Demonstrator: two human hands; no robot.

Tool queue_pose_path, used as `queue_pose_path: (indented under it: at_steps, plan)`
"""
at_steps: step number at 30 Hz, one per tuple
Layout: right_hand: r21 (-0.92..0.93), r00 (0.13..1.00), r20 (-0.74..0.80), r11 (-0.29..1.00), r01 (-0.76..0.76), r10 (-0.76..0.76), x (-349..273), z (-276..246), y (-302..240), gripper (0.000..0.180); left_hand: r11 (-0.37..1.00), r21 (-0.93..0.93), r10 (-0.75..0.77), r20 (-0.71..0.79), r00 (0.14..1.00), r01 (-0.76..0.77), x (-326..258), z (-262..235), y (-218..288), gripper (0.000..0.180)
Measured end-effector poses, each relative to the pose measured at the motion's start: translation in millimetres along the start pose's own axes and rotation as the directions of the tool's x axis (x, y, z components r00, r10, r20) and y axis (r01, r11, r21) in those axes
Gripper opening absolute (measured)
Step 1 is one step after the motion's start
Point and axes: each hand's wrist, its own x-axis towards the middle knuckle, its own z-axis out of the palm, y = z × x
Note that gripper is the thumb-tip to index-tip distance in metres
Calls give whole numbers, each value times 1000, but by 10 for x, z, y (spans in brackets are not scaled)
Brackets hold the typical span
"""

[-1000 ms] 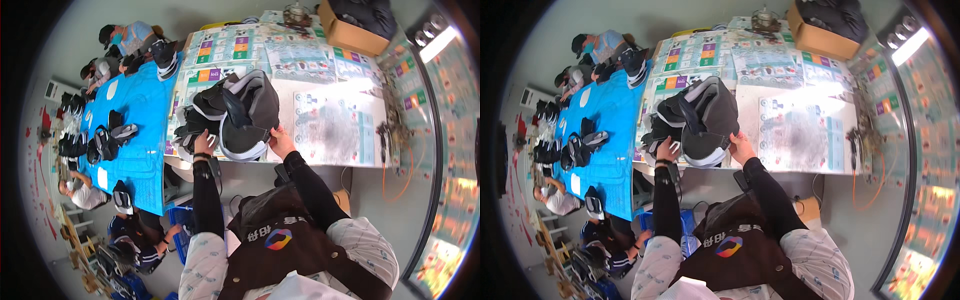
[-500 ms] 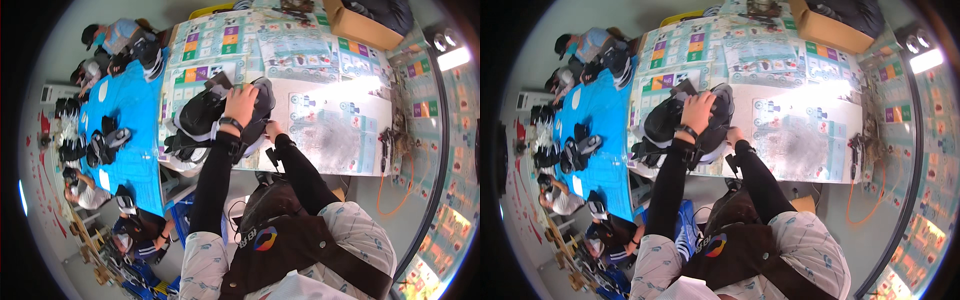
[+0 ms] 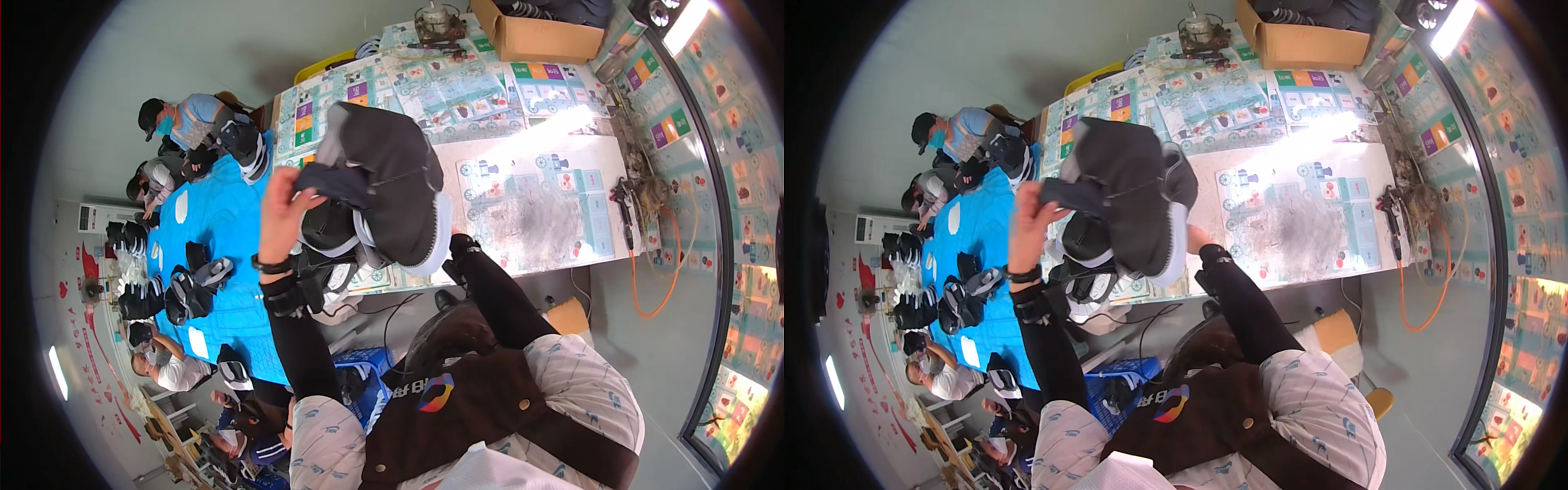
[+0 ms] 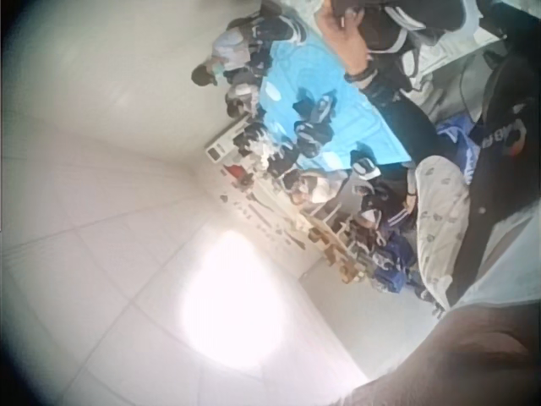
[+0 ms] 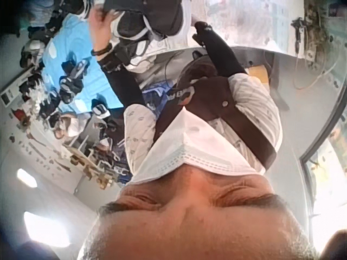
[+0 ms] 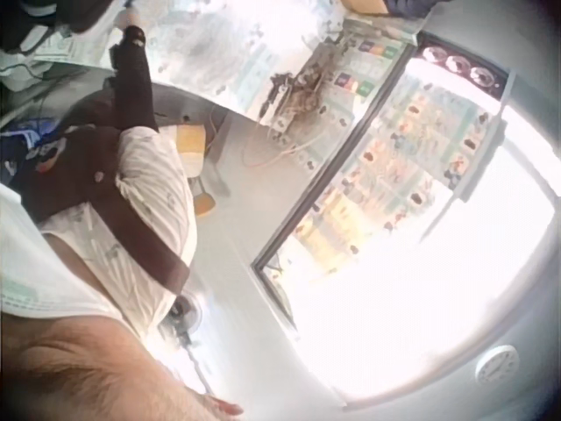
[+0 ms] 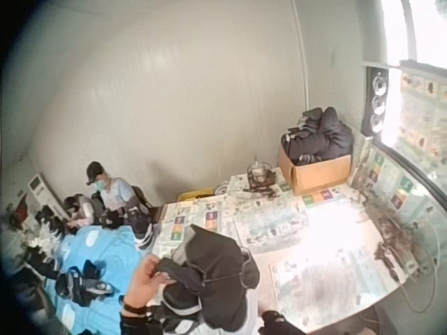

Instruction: The person is observed using a manual handheld punch tool to trim or punch edges on a shoe upper component at a workbench in a factory setting.

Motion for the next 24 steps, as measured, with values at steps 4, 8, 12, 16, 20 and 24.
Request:
queue_pose_path:
  at_steps: [4,8,12,16,20,24]
  plan:
    - [-416,994,-68,908,51,-87,-709,-274,-2171,53,933,-360,-89,-243,966,-5,-1362,-780,-265,35]
    - [360,992,-98,927,106,-76,-1422,-1396,-3192,75,560,-828,-280,-150,948,35,-1370,-506,-811,46]
    - [433,952,99,874,221,-290,-1967,-1548,-3932,76,313,-946,-497,-85,863,87,-1531,375,-1334,43]
    - [-60,995,-92,998,21,-27,-2302,-1850,-4100,40,290,-952,-440,-43,897,97,-1646,988,-1421,41]
    - [-182,968,-250,981,-60,12,-2478,-2145,-3709,37,606,-794,-365,-220,905,52,-1669,1131,-1141,40]
    - [-456,919,-327,889,51,-220,-2495,-2514,-3707,32,986,161,131,-536,834,-52,-1654,1314,89,48]
